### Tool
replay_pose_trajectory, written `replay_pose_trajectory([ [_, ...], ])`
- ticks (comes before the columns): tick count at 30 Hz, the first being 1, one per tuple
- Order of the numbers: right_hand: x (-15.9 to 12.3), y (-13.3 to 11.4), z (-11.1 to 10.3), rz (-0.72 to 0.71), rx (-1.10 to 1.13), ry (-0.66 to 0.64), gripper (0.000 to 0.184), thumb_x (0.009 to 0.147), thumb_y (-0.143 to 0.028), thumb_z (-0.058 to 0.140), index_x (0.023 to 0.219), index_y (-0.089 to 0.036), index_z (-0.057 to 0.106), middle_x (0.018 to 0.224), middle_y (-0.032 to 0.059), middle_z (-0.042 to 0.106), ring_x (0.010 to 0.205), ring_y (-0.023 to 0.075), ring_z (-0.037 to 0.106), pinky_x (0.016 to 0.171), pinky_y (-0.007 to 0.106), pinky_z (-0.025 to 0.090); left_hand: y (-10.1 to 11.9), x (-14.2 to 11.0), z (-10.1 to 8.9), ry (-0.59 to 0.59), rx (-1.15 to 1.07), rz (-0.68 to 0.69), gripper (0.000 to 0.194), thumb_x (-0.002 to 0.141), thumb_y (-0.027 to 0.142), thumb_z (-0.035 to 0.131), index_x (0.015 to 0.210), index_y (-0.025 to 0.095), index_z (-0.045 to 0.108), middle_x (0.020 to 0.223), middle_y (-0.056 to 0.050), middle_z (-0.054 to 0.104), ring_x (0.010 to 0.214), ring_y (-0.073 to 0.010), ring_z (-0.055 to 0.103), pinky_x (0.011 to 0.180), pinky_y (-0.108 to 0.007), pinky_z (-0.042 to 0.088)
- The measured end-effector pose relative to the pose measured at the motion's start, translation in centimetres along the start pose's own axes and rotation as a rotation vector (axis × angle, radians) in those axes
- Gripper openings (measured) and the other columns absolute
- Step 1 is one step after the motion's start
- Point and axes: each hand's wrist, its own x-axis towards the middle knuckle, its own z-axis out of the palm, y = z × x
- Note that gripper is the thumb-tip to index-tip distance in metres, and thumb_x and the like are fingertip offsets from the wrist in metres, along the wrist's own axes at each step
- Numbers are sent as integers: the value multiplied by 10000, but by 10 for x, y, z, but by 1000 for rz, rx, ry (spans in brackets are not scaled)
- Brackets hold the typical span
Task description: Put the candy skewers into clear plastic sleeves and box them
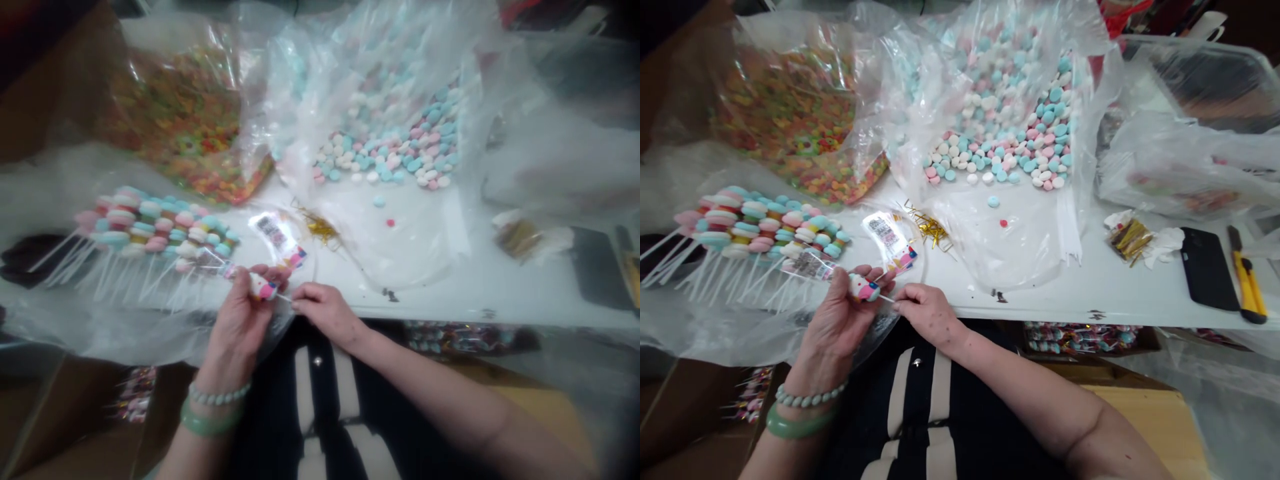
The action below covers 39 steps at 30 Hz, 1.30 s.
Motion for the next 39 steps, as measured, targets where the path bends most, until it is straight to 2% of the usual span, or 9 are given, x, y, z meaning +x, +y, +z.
replay_pose_trajectory([
  [9,1,-2,5,-143,-87,5,111,825,-189,572,725,-195,622,808,-2,649,813,159,581,798,280,432,4,-5,-1,-32,29,-140,310,910,430,653,808,140,690,892,-100,724,856,-217,698,769,-337,597],
  [12,1,-1,3,-104,-143,14,118,815,-176,568,704,-198,604,714,-23,611,728,147,562,727,263,427,6,-4,-2,-6,7,-47,213,881,366,704,882,153,697,925,-85,734,896,-231,701,799,-362,599],
  [16,0,2,8,-289,-296,133,146,856,-185,526,726,-200,592,830,20,664,839,175,614,812,289,459,-9,-5,2,-66,50,47,171,783,242,802,885,147,702,799,-34,705,768,-142,668,748,-234,562],
  [18,-2,4,9,-355,-353,177,120,880,-195,507,874,-200,627,926,44,690,876,188,633,842,308,482,-18,-6,5,-105,97,62,237,714,212,847,889,137,706,817,-32,708,755,-122,655,731,-199,539],
  [22,-2,10,6,-463,-510,194,402,915,-161,443,1304,-181,543,957,64,691,850,198,640,831,325,521,-24,-7,4,-69,245,73,311,645,197,879,894,136,703,707,3,667,573,-88,568,544,-180,464],
  [27,3,15,0,-645,-685,187,281,972,-145,387,984,-179,666,937,93,679,902,193,629,842,290,514,-24,-12,2,-207,232,-117,327,739,250,822,597,159,542,455,72,375,419,-55,355,415,-171,332],
  [31,5,14,-7,-644,-636,189,285,975,-143,405,881,-189,670,846,70,648,829,182,613,782,278,494,-20,-15,4,-192,196,-161,239,735,285,842,734,146,647,616,19,555,554,-89,511,531,-194,461],
  [35,4,17,-11,-702,-635,123,273,957,-137,422,856,-202,668,777,49,599,768,181,582,714,276,465,-17,-12,3,-75,217,-91,376,696,437,856,849,115,735,714,-29,660,643,-124,592,604,-227,516],
  [39,0,20,-2,-738,-744,151,238,984,-162,416,963,-183,653,824,67,623,772,192,585,720,298,482,-22,-9,3,30,185,128,274,595,282,917,698,132,712,672,2,662,653,-110,605,631,-197,516],
])
